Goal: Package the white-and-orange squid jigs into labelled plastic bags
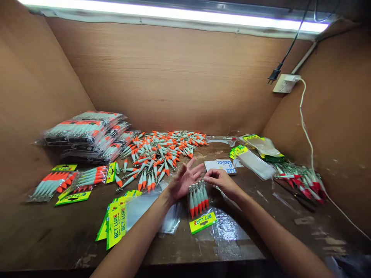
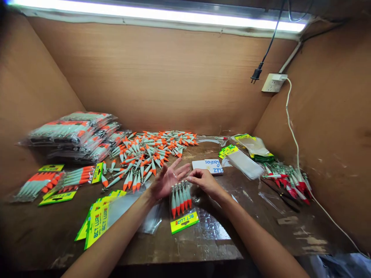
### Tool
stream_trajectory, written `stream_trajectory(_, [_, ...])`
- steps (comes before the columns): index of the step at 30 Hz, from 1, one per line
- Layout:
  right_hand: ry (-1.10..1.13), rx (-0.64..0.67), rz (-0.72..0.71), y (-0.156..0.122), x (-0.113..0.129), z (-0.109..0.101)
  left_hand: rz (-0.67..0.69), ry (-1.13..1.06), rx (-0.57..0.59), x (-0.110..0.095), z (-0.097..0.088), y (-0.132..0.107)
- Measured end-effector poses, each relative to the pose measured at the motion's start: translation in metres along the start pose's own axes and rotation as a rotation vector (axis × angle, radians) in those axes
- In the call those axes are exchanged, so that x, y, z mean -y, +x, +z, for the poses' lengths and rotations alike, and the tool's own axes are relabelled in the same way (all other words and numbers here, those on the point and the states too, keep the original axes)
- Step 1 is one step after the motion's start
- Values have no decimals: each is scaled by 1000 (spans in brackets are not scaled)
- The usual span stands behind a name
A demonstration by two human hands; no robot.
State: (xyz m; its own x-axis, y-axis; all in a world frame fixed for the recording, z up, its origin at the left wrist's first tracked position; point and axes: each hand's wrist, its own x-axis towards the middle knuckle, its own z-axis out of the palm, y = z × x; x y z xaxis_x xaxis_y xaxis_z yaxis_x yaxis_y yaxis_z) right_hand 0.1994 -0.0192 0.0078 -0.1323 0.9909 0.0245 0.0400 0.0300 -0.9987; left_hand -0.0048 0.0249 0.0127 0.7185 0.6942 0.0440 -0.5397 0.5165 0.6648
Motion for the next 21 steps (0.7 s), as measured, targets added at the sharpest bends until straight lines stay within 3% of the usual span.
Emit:
stream_trajectory(3, [27,-70,4,-1,-3,-7,-135,234,-107,0,0,0])
stream_trajectory(7, [16,-99,18,-2,-5,-11,-145,486,-253,9,-3,2])
stream_trajectory(14, [-112,-44,20,-4,0,-11,-98,589,-248,16,0,1])
stream_trajectory(21, [-286,-178,-59,-7,-4,-9,-68,706,-269,21,-3,6])
